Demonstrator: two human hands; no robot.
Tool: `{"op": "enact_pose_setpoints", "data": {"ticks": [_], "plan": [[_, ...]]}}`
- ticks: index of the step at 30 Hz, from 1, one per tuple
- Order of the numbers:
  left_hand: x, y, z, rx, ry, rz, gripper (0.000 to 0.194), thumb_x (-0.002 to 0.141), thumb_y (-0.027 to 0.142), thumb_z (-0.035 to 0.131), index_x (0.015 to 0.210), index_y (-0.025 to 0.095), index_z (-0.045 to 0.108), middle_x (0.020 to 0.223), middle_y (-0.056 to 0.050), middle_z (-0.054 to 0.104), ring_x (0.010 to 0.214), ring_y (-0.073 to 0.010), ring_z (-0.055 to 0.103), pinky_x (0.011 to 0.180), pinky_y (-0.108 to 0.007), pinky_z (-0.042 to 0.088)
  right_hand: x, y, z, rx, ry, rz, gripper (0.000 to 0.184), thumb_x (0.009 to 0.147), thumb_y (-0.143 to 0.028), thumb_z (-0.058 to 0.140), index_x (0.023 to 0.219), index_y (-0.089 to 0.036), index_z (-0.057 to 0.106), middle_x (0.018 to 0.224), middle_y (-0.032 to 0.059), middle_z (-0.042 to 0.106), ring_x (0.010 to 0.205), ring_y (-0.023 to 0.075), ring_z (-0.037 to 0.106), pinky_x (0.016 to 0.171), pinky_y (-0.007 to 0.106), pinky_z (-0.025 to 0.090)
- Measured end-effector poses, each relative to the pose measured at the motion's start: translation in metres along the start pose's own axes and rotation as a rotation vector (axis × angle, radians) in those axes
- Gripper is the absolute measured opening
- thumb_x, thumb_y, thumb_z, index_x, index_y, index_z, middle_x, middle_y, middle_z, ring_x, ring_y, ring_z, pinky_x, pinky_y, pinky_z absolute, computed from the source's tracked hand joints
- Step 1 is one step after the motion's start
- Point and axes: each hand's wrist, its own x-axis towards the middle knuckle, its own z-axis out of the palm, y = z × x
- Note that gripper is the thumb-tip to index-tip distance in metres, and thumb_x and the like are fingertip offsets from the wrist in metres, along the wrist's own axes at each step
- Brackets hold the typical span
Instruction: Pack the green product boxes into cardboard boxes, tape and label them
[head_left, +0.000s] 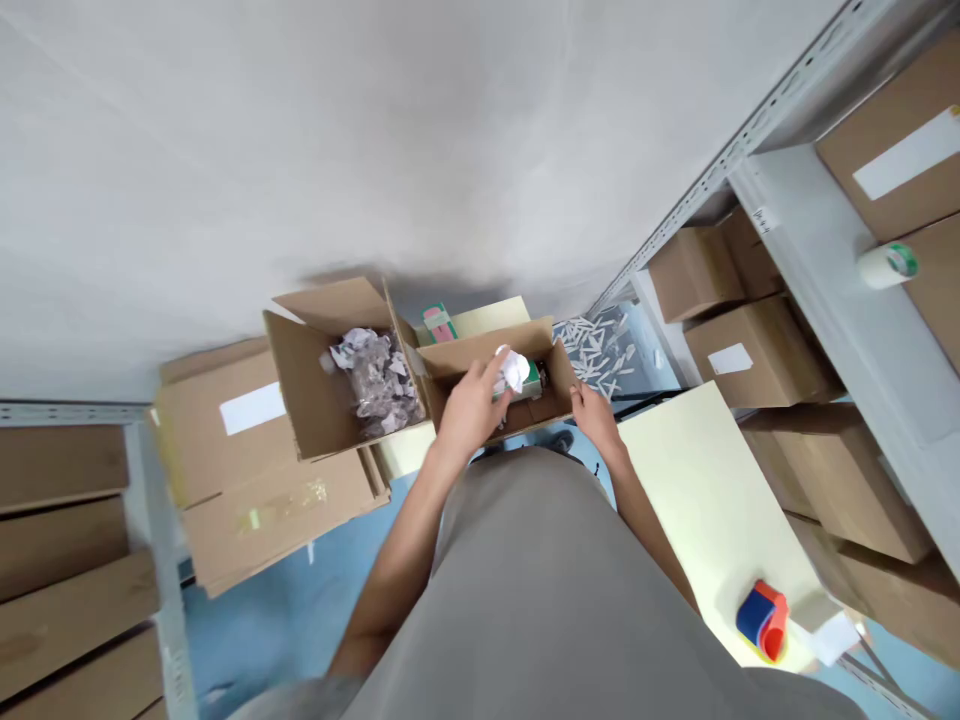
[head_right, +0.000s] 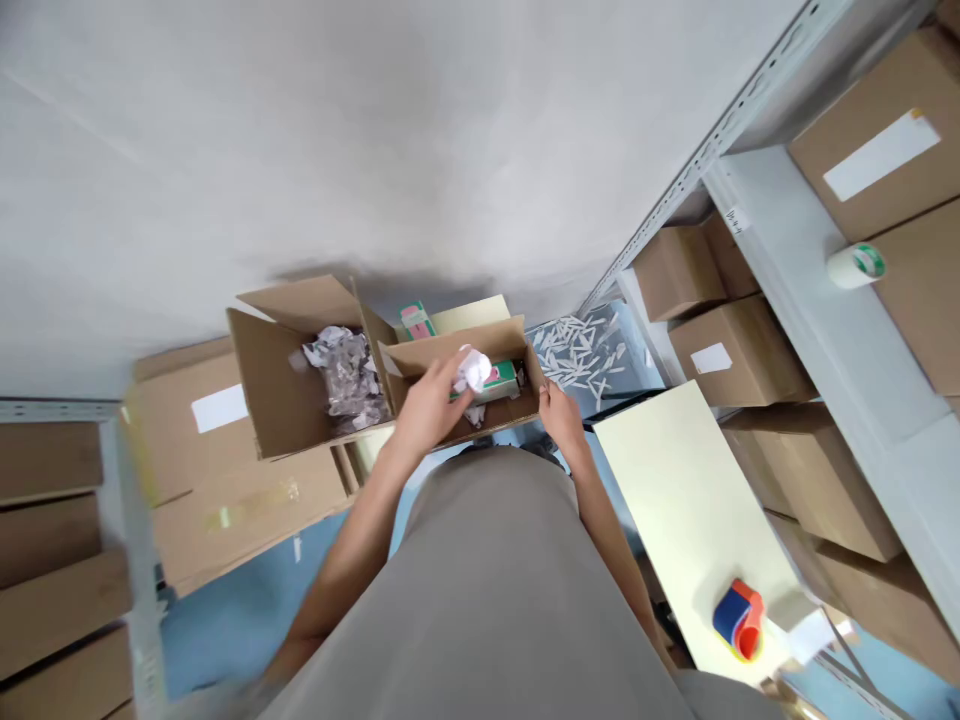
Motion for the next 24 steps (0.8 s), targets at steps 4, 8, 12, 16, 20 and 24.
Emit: {"op": "enact_pose_setpoints", "data": {"ticks": [4,8,12,16,20,24], "plan": [[-0.016,-0.010,0.040,0.056,0.107,-0.031,0.053,0.105,0.025,0.065,0.158,0.019,0.061,0.169,-0.024,0.053,0.160,-0.0407,0.051,0.131,-0.061,0.045,-0.008,-0.004,0.000,-0.013,-0.008,0.050,0.048,0.119,-0.028,0.034,0.150,-0.012,0.066,0.135,0.0205,0.080,0.121,0.0320,0.078,0.104,0.037,0.053],[-0.058,-0.027,0.042,0.080,0.237,-0.101,0.062,0.106,0.026,0.065,0.165,0.015,0.052,0.185,-0.027,0.025,0.175,-0.0457,0.019,0.137,-0.070,0.030,-0.028,0.004,0.006,0.057,0.031,0.144,0.048,0.120,-0.029,0.033,0.146,-0.011,0.068,0.132,0.0230,0.080,0.121,0.0322,0.079,0.104,0.036,0.055],[-0.073,-0.045,0.054,0.047,0.117,-0.192,0.053,0.106,0.031,0.064,0.155,0.011,0.062,0.186,-0.030,0.018,0.175,-0.0507,0.018,0.134,-0.072,0.034,-0.063,0.032,0.016,0.280,0.076,0.345,0.045,0.119,-0.030,0.035,0.146,-0.011,0.065,0.130,0.0227,0.080,0.109,0.0307,0.083,0.095,0.036,0.061],[-0.051,-0.049,0.077,-0.013,-0.224,-0.232,0.052,0.106,0.029,0.055,0.153,0.010,0.066,0.170,-0.029,0.053,0.153,-0.0427,0.061,0.126,-0.059,0.052,-0.117,0.067,0.033,0.597,0.192,0.552,0.046,0.118,-0.035,0.035,0.151,-0.014,0.061,0.142,0.0223,0.075,0.089,0.0267,0.086,0.070,0.032,0.066],[-0.010,-0.019,0.109,0.058,-0.392,-0.048,0.057,0.102,0.023,0.055,0.157,0.012,0.065,0.157,-0.021,0.069,0.146,-0.0377,0.067,0.128,-0.053,0.051,-0.180,0.106,0.057,0.849,0.440,0.699,0.055,0.115,-0.053,0.041,0.152,-0.017,0.061,0.140,0.0198,0.077,0.092,0.0286,0.086,0.069,0.035,0.071],[0.022,0.054,0.158,0.053,-0.520,0.254,0.056,0.104,0.026,0.053,0.156,0.012,0.066,0.159,-0.019,0.069,0.145,-0.0346,0.068,0.126,-0.047,0.053,-0.235,0.151,0.069,0.987,0.658,0.870,0.057,0.112,-0.057,0.042,0.150,-0.017,0.061,0.136,0.0190,0.077,0.091,0.0293,0.086,0.070,0.037,0.072]]}}
